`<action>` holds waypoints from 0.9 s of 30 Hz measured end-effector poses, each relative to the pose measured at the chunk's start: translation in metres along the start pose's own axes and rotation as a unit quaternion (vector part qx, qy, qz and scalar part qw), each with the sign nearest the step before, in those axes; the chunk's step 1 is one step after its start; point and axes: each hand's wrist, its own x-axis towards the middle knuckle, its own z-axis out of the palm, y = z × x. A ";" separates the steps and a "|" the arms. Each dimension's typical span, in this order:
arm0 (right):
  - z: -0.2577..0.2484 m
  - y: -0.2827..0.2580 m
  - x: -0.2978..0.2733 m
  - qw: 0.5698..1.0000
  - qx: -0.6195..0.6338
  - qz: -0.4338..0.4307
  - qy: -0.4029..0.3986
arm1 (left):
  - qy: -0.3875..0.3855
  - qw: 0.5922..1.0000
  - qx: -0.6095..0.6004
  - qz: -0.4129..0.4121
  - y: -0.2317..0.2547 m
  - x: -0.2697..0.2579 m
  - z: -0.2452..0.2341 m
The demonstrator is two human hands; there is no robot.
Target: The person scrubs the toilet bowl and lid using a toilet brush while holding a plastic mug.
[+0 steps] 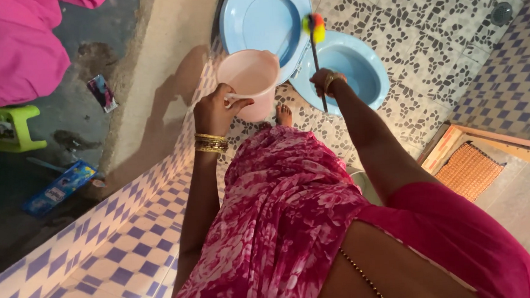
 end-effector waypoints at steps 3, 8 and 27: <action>0.007 -0.007 0.010 0.968 -0.250 -0.029 -0.021 | -0.002 1.000 0.007 0.006 -0.001 -0.013 -0.004; 0.066 0.006 -0.017 0.905 -0.408 -0.078 -0.092 | 0.006 1.000 0.002 -0.013 -0.004 -0.020 -0.013; 0.073 0.037 -0.033 0.989 -0.090 0.116 0.026 | -0.070 0.997 0.014 0.039 0.017 -0.002 0.042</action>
